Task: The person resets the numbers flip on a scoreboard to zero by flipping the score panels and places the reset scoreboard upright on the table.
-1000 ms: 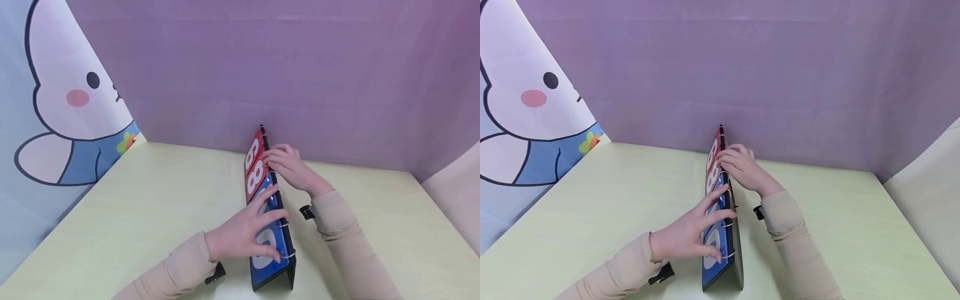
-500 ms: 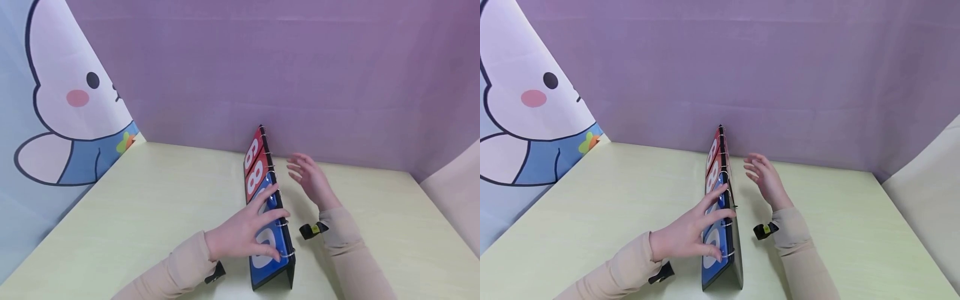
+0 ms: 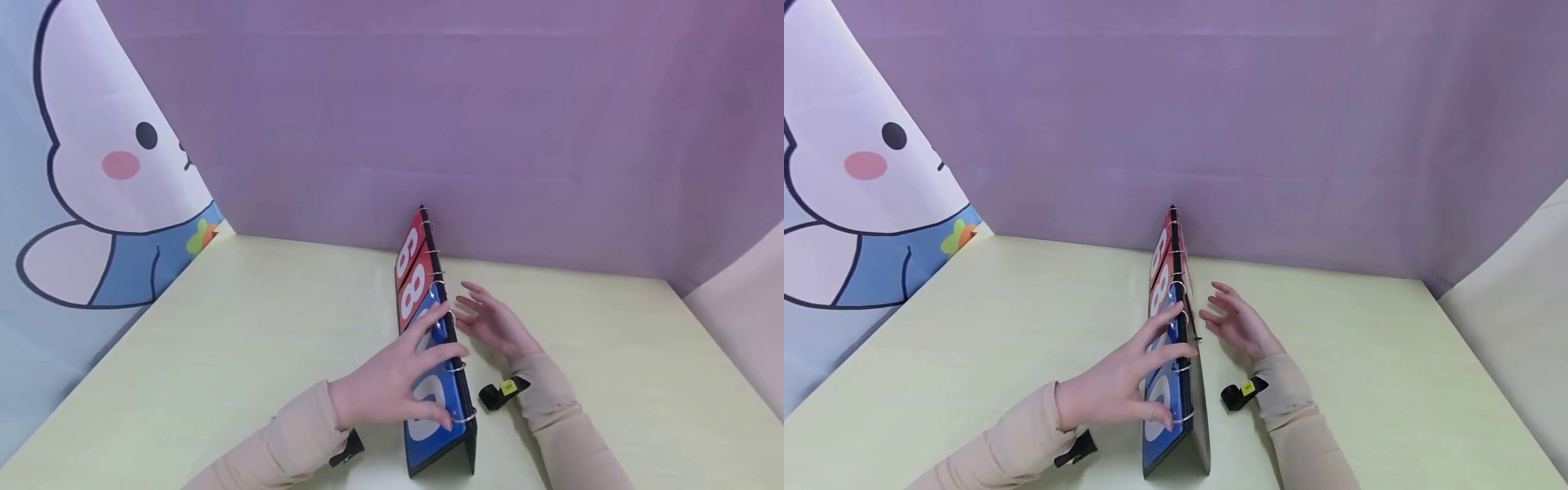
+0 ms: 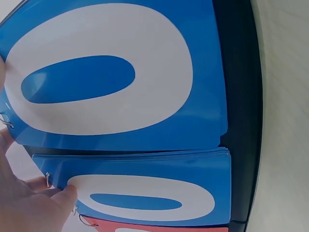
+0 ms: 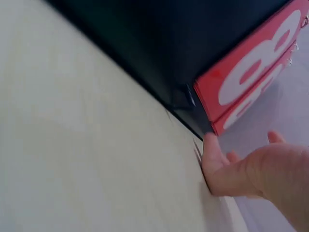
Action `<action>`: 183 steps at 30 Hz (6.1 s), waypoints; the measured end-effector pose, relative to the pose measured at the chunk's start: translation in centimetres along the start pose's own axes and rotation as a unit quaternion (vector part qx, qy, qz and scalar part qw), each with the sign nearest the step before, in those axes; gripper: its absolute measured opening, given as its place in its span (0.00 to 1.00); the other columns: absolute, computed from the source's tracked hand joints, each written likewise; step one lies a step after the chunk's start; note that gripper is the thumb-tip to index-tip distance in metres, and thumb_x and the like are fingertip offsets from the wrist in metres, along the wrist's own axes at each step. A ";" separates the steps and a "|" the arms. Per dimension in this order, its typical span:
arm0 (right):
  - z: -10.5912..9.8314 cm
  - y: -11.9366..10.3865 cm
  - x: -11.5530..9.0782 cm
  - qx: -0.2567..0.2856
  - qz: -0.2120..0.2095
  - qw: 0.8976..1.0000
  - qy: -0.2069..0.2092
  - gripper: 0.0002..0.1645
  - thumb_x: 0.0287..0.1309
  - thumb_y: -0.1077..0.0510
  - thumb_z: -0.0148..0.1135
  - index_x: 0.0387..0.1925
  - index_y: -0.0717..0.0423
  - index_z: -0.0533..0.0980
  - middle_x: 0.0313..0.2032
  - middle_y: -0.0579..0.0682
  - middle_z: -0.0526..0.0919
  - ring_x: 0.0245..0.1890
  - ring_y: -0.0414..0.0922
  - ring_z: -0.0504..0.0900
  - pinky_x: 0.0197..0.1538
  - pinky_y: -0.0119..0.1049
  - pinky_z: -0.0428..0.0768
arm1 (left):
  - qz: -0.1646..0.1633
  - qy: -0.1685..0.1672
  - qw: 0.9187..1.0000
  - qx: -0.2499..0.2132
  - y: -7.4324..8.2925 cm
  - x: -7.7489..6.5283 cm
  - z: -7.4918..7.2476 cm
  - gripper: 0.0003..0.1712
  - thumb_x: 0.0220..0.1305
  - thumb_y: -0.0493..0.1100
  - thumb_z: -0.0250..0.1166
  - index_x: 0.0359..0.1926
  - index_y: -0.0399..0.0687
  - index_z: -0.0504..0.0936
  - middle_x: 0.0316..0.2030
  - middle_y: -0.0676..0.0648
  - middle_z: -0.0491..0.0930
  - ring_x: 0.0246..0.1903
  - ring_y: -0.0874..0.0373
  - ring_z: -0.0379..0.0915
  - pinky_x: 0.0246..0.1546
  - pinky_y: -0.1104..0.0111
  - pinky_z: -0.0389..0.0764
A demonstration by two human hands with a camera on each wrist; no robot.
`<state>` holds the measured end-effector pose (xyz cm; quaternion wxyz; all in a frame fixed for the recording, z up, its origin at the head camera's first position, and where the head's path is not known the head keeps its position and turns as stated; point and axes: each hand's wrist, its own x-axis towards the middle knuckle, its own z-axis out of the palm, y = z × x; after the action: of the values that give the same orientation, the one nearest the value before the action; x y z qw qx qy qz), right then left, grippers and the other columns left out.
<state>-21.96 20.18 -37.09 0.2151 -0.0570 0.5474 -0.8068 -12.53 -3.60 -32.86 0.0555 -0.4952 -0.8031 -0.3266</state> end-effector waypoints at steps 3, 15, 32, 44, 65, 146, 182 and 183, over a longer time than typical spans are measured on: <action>0.2 0.3 0.1 0.012 -0.003 1.000 -0.018 0.26 0.74 0.53 0.33 0.69 0.49 0.47 0.65 0.58 0.48 0.47 0.41 0.72 0.53 0.30 0.71 | 0.001 -0.003 1.000 0.001 0.1 0.0 0.0 0.45 0.44 0.55 0.75 0.63 0.53 0.66 0.74 0.45 0.35 0.73 0.46 0.38 0.64 0.51 0.65; 0.4 0.9 0.4 0.132 0.003 0.989 0.061 0.14 0.73 0.55 0.39 0.55 0.51 0.62 0.60 0.54 0.58 0.52 0.42 0.69 0.58 0.29 0.69 | 0.011 0.007 1.000 0.011 -0.1 -0.1 0.1 0.46 0.43 0.55 0.76 0.63 0.53 0.66 0.74 0.44 0.35 0.73 0.46 0.38 0.65 0.51 0.65; 0.0 1.1 0.1 0.167 -0.041 0.976 0.134 0.05 0.70 0.63 0.43 0.37 0.52 0.65 0.22 0.44 0.77 0.18 0.35 0.75 0.23 0.20 0.72 | 0.008 0.004 1.000 0.006 0.0 0.1 0.0 0.46 0.43 0.54 0.76 0.64 0.54 0.65 0.74 0.44 0.36 0.73 0.47 0.36 0.65 0.51 0.64; 0.2 1.3 0.1 0.044 -0.027 0.972 0.231 0.08 0.67 0.60 0.51 0.46 0.52 0.65 0.28 0.39 0.81 0.26 0.32 0.80 0.29 0.20 0.77 | -0.009 -0.010 1.000 -0.005 0.0 0.1 0.0 0.45 0.44 0.55 0.75 0.64 0.55 0.65 0.74 0.44 0.36 0.73 0.48 0.35 0.64 0.50 0.66; -0.5 1.6 0.6 -0.022 -0.099 0.960 0.261 0.08 0.66 0.56 0.55 0.44 0.46 0.67 0.45 0.44 0.72 0.45 0.39 0.75 0.48 0.23 0.78 | -0.023 -0.016 1.000 0.001 0.2 0.0 -0.1 0.45 0.46 0.57 0.74 0.65 0.59 0.64 0.74 0.49 0.34 0.73 0.51 0.34 0.62 0.55 0.70; 11.9 -10.2 -0.1 -0.504 -0.200 0.837 0.078 0.30 0.60 0.56 0.62 0.62 0.55 0.65 0.53 0.56 0.77 0.50 0.52 0.79 0.48 0.45 0.83 | -0.018 -0.015 1.000 -0.016 0.0 0.1 0.1 0.44 0.47 0.55 0.74 0.64 0.57 0.65 0.74 0.48 0.34 0.73 0.49 0.34 0.62 0.54 0.70; 11.3 -9.0 3.4 -0.690 -0.191 0.690 -0.108 0.12 0.64 0.54 0.55 0.39 0.54 0.83 0.22 0.46 0.79 0.19 0.38 0.69 0.30 0.31 0.71 | 0.006 -0.001 1.000 0.000 -0.1 0.1 0.2 0.44 0.45 0.53 0.75 0.63 0.53 0.67 0.74 0.44 0.35 0.73 0.47 0.36 0.65 0.52 0.65; 11.0 -9.1 3.2 -0.660 -0.193 0.721 -0.089 0.13 0.65 0.53 0.55 0.41 0.54 0.82 0.27 0.48 0.81 0.22 0.39 0.72 0.33 0.33 0.73 | 0.005 -0.002 1.000 0.002 -0.1 0.1 0.2 0.44 0.45 0.54 0.75 0.63 0.53 0.67 0.74 0.44 0.35 0.73 0.47 0.36 0.65 0.52 0.65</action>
<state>-23.85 12.26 -24.99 0.0101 -0.3604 0.8967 -0.2568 -12.60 -3.41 -33.00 0.0566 -0.4995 -0.8015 -0.3239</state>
